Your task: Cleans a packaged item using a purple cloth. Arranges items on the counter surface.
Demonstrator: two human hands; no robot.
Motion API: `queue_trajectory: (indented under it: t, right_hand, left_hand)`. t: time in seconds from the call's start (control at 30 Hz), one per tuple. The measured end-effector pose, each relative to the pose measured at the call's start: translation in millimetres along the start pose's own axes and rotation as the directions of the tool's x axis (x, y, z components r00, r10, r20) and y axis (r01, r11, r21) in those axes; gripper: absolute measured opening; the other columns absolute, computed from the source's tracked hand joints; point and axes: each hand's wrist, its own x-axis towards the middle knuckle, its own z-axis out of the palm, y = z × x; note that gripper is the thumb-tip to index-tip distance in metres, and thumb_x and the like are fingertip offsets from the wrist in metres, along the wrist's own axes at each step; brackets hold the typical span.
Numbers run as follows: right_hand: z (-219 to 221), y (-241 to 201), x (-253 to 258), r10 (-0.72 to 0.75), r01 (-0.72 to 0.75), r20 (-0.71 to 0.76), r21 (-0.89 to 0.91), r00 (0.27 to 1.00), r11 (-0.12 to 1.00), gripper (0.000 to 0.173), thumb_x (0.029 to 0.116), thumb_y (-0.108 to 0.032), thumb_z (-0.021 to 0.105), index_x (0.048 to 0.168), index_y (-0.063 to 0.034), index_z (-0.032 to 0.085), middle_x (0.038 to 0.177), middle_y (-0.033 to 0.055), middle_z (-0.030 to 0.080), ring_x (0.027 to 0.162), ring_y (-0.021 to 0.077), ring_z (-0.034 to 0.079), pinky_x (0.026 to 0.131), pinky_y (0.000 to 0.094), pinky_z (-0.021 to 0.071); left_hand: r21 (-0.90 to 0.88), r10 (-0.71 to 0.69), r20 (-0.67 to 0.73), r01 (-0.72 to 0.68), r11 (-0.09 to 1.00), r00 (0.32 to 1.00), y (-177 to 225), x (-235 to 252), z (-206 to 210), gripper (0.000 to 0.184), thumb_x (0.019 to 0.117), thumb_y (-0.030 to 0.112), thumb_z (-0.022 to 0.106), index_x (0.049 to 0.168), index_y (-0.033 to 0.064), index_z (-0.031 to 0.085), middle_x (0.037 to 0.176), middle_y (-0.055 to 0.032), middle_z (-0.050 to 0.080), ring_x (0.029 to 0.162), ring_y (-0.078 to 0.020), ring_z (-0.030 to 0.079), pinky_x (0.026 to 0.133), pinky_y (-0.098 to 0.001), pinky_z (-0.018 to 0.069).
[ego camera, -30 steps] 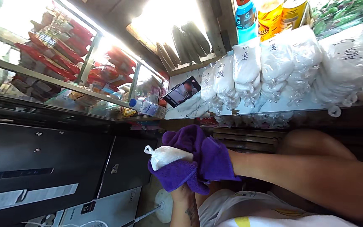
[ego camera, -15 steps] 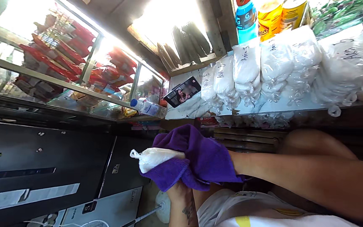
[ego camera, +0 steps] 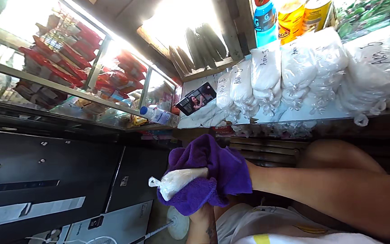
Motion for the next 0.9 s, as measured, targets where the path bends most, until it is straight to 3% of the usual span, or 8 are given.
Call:
queue_trajectory:
  t: [0.1, 0.17, 0.2, 0.27, 0.57, 0.73, 0.8, 0.9]
  right_hand:
    - [4.8, 5.5, 4.5, -0.010, 0.025, -0.074, 0.206, 0.997, 0.978, 0.025, 0.0962, -0.009, 0.060, 0.115, 0.0060, 0.065, 0.107, 0.0097, 0.069, 0.099, 0.0026, 0.061, 0.091, 0.0162, 0.0455]
    - [5.7, 7.0, 8.3, 0.019, 0.016, -0.094, 0.366, 0.995, 0.930, 0.026, 0.0927, -0.009, 0.065, 0.115, 0.0052, 0.065, 0.104, 0.0051, 0.069, 0.096, -0.0031, 0.059, 0.088, 0.0127, 0.0456]
    - [5.0, 6.7, 9.0, 0.022, 0.013, -0.096, 0.346, 0.995, 0.938, 0.028, 0.0919, -0.010, 0.066, 0.115, 0.0047, 0.065, 0.105, 0.0051, 0.069, 0.097, -0.0032, 0.059, 0.089, 0.0127, 0.0455]
    - [2.2, 3.7, 8.4, 0.007, 0.016, -0.092, 0.249, 0.996, 0.968, 0.029, 0.0915, -0.010, 0.067, 0.116, 0.0062, 0.066, 0.107, 0.0099, 0.070, 0.099, 0.0015, 0.061, 0.090, 0.0160, 0.0457]
    - [7.9, 11.3, 9.8, 0.132, -0.140, 0.046, 0.243, 0.990, 0.960, 0.031, 0.0935, -0.006, 0.065, 0.121, 0.0064, 0.063, 0.108, 0.0102, 0.068, 0.098, 0.0001, 0.059, 0.091, 0.0142, 0.0445]
    - [-1.6, -6.2, 10.4, 0.124, -0.114, 0.116, -0.091, 0.985, 0.989, 0.034, 0.0962, -0.010, 0.063, 0.125, 0.0086, 0.064, 0.121, 0.0223, 0.067, 0.113, 0.0216, 0.062, 0.102, 0.0312, 0.0431]
    - [-0.6, -7.2, 8.9, 0.149, -0.154, 0.099, 0.039, 0.984, 0.987, 0.035, 0.0948, -0.008, 0.064, 0.126, 0.0089, 0.062, 0.120, 0.0191, 0.067, 0.110, 0.0145, 0.061, 0.099, 0.0250, 0.0431]
    - [7.1, 4.3, 8.6, 0.136, -0.141, 0.036, 0.238, 0.990, 0.961, 0.034, 0.0949, -0.008, 0.063, 0.125, 0.0074, 0.061, 0.116, 0.0134, 0.067, 0.105, 0.0049, 0.059, 0.095, 0.0177, 0.0433]
  left_hand:
    - [0.052, -0.005, -0.106, 0.010, 0.999, 0.994, 1.2, 3.1, -7.8, 0.040, 0.1053, 0.019, 0.041, 0.079, 0.0160, 0.070, 0.078, 0.0058, 0.075, 0.082, 0.0000, 0.071, 0.078, -0.0193, 0.0584]
    - [0.052, 0.029, -0.094, -0.024, 0.998, 0.995, -12.1, 5.8, -40.8, 0.024, 0.1011, 0.020, 0.051, 0.085, 0.0161, 0.070, 0.082, 0.0041, 0.075, 0.084, -0.0025, 0.072, 0.078, -0.0222, 0.0594]
    - [0.002, 0.057, -0.056, -0.057, 0.998, 0.997, -24.3, 7.9, -67.7, 0.010, 0.0942, 0.022, 0.066, 0.094, 0.0143, 0.072, 0.089, 0.0008, 0.075, 0.089, -0.0066, 0.072, 0.080, -0.0265, 0.0600]
    - [-0.058, 0.081, -0.039, -0.083, 0.995, 0.996, -35.7, 11.9, -89.8, 0.019, 0.0836, 0.025, 0.079, 0.099, 0.0148, 0.073, 0.093, -0.0008, 0.076, 0.091, -0.0087, 0.072, 0.080, -0.0289, 0.0606]
    - [-0.102, 0.055, -0.098, -0.065, 0.993, 0.994, -31.7, 19.1, -89.0, 0.020, 0.0825, 0.025, 0.080, 0.097, 0.0137, 0.073, 0.093, -0.0023, 0.076, 0.091, -0.0110, 0.073, 0.080, -0.0315, 0.0615]
    - [-0.104, 0.083, -0.092, -0.093, 0.990, 0.992, -27.5, 18.0, -86.1, 0.016, 0.0835, 0.025, 0.078, 0.094, 0.0149, 0.073, 0.090, -0.0006, 0.076, 0.089, -0.0086, 0.073, 0.077, -0.0292, 0.0613]
    - [-0.093, 0.081, -0.036, -0.084, 0.992, 0.996, -20.8, 13.5, -74.4, 0.011, 0.0908, 0.023, 0.070, 0.096, 0.0148, 0.076, 0.091, 0.0010, 0.077, 0.089, -0.0065, 0.073, 0.079, -0.0263, 0.0608]
    - [0.077, -0.037, -0.287, 0.061, 0.995, 0.957, 8.2, 9.6, -11.4, 0.040, 0.1004, 0.002, 0.022, 0.084, 0.0106, 0.057, 0.071, 0.0054, 0.070, 0.074, -0.0020, 0.070, 0.071, -0.0214, 0.0593]
